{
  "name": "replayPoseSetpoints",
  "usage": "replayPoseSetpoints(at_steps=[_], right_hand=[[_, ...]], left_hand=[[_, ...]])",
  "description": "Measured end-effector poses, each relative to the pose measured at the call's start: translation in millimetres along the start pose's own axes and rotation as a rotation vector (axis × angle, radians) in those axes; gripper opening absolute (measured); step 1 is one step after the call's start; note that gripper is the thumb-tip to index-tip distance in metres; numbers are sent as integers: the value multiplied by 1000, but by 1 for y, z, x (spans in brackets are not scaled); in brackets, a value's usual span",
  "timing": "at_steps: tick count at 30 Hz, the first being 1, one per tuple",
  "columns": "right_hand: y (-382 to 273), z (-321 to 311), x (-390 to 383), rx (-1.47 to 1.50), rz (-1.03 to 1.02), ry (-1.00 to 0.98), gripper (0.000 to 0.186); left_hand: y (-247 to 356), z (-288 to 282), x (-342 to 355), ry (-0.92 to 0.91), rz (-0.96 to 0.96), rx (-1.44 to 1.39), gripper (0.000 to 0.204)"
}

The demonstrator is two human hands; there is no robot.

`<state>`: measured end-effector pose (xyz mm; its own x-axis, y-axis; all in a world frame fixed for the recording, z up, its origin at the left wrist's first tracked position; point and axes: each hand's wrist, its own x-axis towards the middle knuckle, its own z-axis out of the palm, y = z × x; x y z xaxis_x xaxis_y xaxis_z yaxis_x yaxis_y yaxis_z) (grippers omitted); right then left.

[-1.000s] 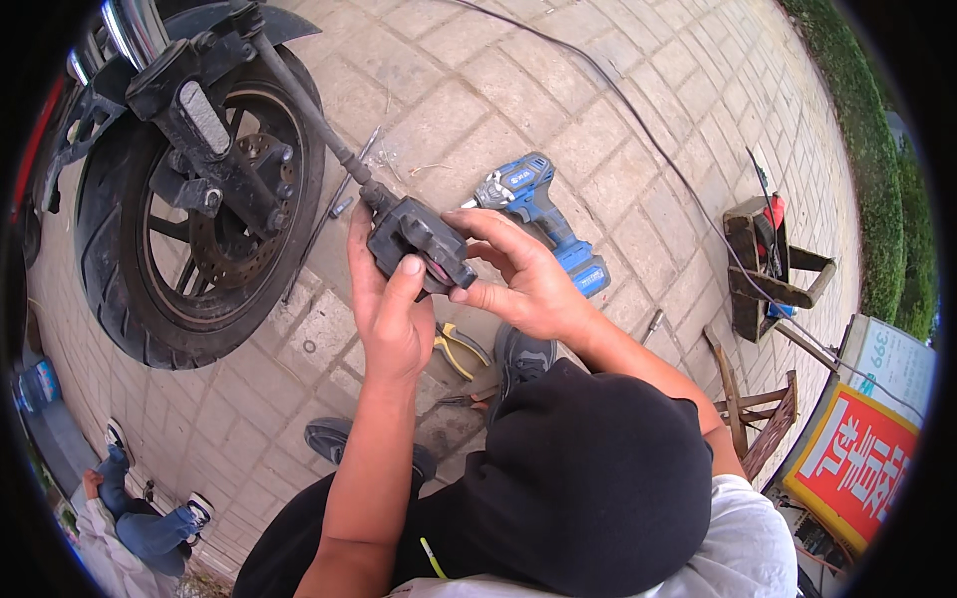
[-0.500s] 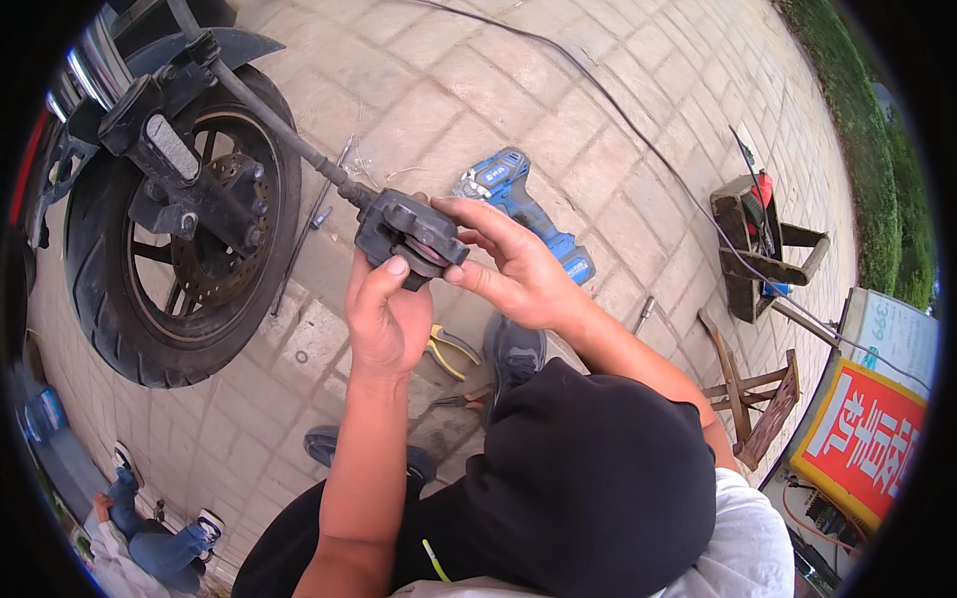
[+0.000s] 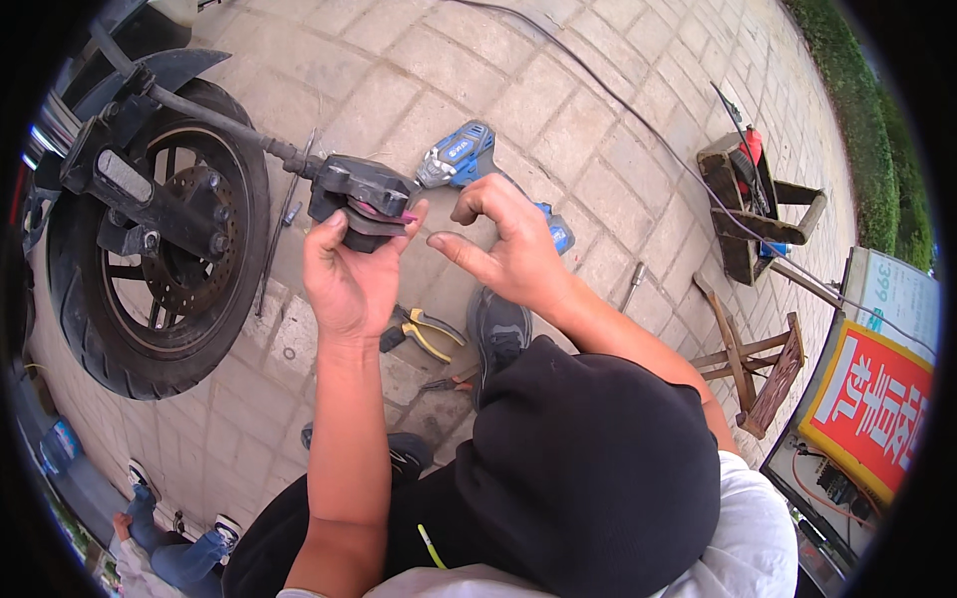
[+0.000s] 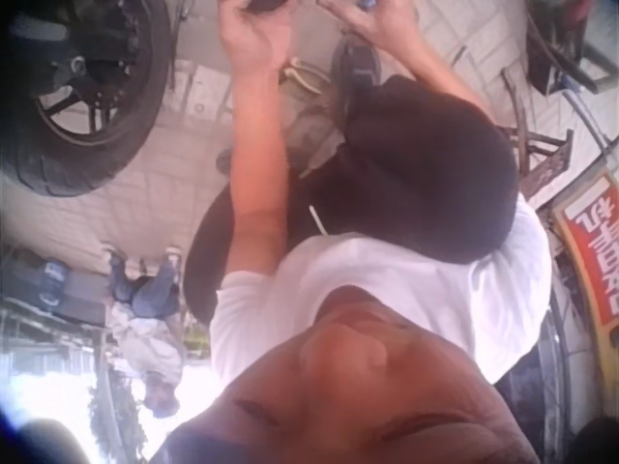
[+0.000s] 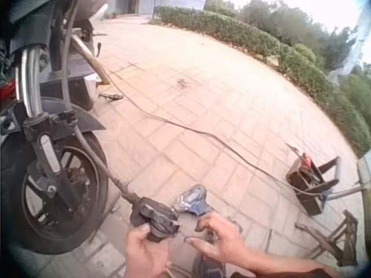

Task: The person removes old brake pads from a motorcycle brake caliper and installs new pink brake pads. They use pliers to compress the caliper piston and secure the new pads in place.

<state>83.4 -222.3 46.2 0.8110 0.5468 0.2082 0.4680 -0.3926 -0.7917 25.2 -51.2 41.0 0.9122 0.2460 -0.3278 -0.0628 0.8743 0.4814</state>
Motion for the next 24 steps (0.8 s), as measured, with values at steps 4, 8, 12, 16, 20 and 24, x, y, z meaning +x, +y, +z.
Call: replayPoseSetpoints(at_steps=[4,8,12,16,20,24], right_hand=[[29,36,-39,-38,190,-393,30],[28,91,-79,-321,92,-864,50],[26,122,-99,-460,-116,-969,52],[28,128,-110,-522,-8,-920,55],[27,123,-102,-496,170,-807,78],[25,118,-100,-549,148,-833,94]], left_hand=[[14,-26,-1,53,43,240,37],[28,-41,-4,91,76,437,41],[41,-51,-16,19,65,498,57],[37,-45,-22,-23,81,602,81],[28,-50,-19,17,164,702,79],[28,-50,-17,60,196,759,76]])
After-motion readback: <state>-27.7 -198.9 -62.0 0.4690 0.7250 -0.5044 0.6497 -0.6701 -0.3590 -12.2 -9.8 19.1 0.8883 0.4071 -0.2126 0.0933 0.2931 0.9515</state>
